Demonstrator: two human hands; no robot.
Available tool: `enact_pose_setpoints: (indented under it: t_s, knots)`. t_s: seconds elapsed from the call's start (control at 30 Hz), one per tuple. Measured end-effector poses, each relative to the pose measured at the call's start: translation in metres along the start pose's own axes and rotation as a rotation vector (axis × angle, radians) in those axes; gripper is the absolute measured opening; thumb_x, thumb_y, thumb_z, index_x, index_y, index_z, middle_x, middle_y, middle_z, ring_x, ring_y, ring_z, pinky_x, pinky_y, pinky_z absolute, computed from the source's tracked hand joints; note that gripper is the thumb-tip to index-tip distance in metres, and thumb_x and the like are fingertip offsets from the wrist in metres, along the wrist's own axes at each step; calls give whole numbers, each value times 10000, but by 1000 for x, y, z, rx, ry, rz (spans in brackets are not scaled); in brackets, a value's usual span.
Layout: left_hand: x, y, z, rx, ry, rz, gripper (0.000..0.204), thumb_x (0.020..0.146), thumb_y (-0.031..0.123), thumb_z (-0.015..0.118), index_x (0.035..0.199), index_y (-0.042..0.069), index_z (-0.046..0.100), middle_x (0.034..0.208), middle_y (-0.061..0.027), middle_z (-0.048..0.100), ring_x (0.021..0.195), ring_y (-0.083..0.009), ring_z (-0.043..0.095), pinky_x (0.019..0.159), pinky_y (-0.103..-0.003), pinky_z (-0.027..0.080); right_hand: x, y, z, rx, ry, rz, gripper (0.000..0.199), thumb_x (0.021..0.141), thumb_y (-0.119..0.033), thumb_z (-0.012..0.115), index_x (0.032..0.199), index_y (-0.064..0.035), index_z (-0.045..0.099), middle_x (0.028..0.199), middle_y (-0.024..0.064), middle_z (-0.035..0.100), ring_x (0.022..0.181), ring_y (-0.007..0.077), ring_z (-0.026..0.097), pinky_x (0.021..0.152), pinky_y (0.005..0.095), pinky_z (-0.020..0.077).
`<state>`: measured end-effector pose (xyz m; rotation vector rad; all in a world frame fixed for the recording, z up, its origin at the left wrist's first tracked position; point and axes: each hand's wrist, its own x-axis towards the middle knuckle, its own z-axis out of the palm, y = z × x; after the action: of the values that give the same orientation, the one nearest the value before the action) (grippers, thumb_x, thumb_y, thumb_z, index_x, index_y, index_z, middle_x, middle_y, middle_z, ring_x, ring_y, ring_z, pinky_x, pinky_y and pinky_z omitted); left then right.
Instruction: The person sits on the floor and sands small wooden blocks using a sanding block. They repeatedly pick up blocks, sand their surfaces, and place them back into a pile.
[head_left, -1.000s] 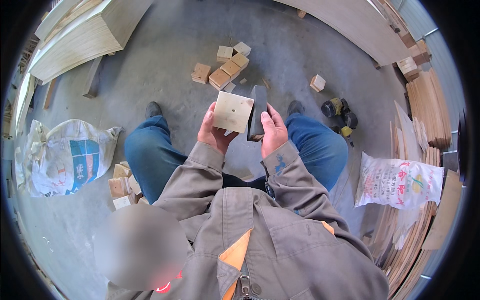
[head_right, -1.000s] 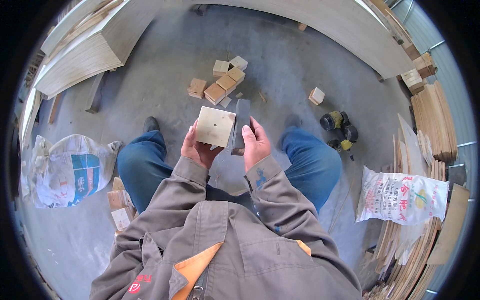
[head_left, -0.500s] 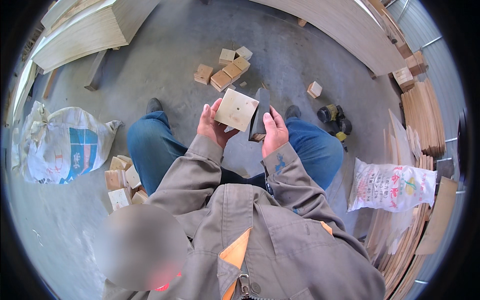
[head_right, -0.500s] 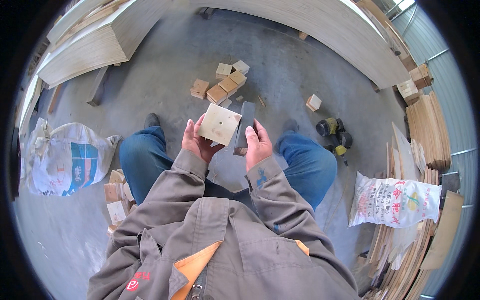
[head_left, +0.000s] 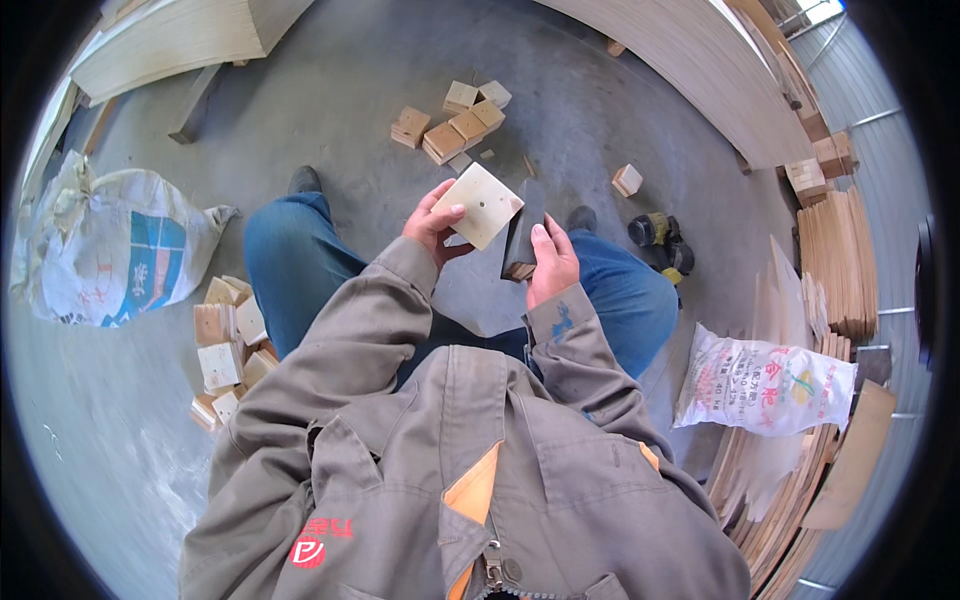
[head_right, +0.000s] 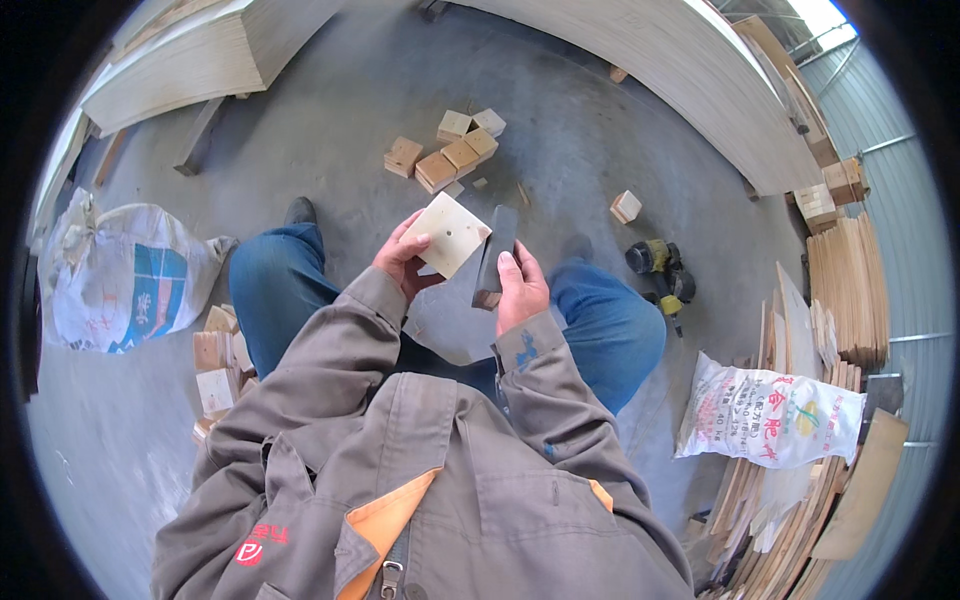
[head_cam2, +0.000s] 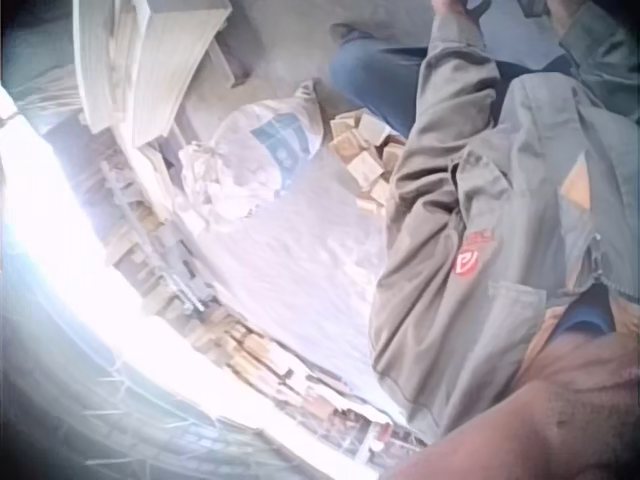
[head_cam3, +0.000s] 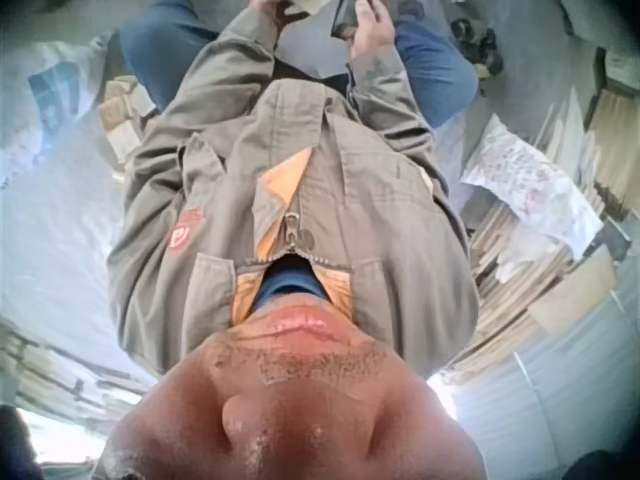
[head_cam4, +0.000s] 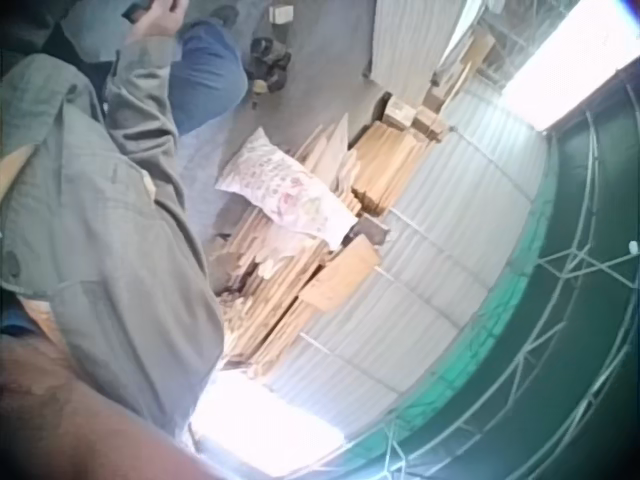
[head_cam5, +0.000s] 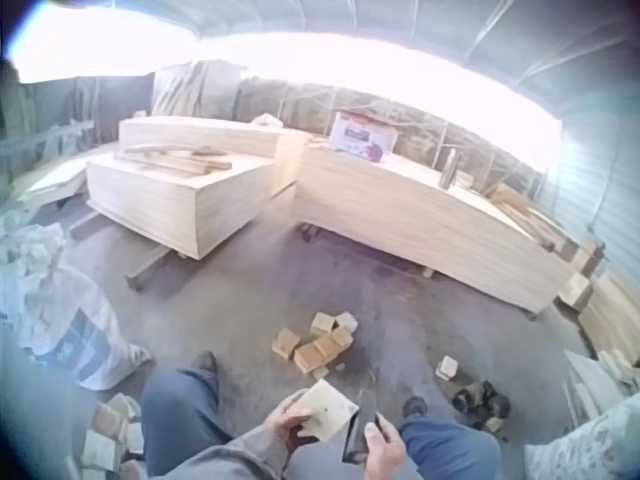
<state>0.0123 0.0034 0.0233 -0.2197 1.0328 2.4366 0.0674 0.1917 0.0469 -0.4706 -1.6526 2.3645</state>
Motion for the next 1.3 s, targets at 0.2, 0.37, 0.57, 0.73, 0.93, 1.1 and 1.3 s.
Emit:
enact_pose_setpoints:
  t_s: [0.2, 0.37, 0.57, 0.73, 0.93, 1.1, 1.3]
  knots:
    - [9, 2, -8, 47, 90, -2, 769, 816, 326, 747, 1530, 252, 470, 1460, -49, 556, 1345, -306, 520, 1023, -620, 451, -11, -4, -3, -23, -46, 40, 410, 1055, -99, 565, 1433, 57, 532, 1321, 136, 648, 1142, 190, 647, 982, 328, 545]
    - [18, 2, -7, -3, 184, 48, 857, 846, 332, 780, 1583, 214, 359, 1454, -84, 554, 1318, -312, 553, 1021, -599, 471, -23, -8, -5, -40, -88, 112, 411, 1056, -102, 564, 1434, 56, 528, 1297, 135, 660, 1121, 201, 663, 936, 341, 575]
    - [49, -12, -28, -78, 151, 282, 948, 823, 359, 858, 1575, 93, 346, 1356, -166, 623, 1148, -298, 685, 898, -486, 603, -32, -4, -6, -104, -163, 116, 441, 1048, -95, 552, 1449, 81, 496, 1358, 156, 626, 1186, 211, 635, 1024, 347, 525]
    - [51, -17, -56, -93, 71, 119, 655, 862, 392, 833, 1348, 22, 596, 1236, -137, 693, 1091, -274, 717, 911, -466, 612, -23, 0, -4, -87, -187, 186, 461, 1050, -115, 567, 1465, 66, 481, 1362, 162, 617, 1138, 235, 668, 919, 372, 604]
    - [33, -5, -57, -187, 58, -23, 584, 900, 423, 792, 1303, 36, 622, 1235, -121, 701, 1114, -274, 711, 924, -481, 607, -9, 24, -10, -103, -204, 274, 493, 1051, -142, 577, 1486, 57, 459, 1353, 173, 616, 1100, 247, 679, 789, 421, 653]
    - [42, -14, -68, -168, 176, -107, 574, 958, 456, 696, 1354, 52, 601, 1320, -154, 674, 1194, -332, 673, 1037, -531, 526, -2, 25, -13, -91, -231, 388, 493, 1045, -125, 591, 1480, 71, 467, 1351, 178, 623, 1164, 247, 655, 888, 409, 616]
    - [40, -17, -56, -14, 168, -103, 542, 929, 349, 718, 1369, 63, 584, 1292, -134, 685, 1152, -312, 697, 973, -509, 568, 11, 42, -33, -51, -199, 389, 508, 1035, -111, 605, 1478, 89, 460, 1360, 187, 622, 1178, 244, 649, 991, 391, 562]
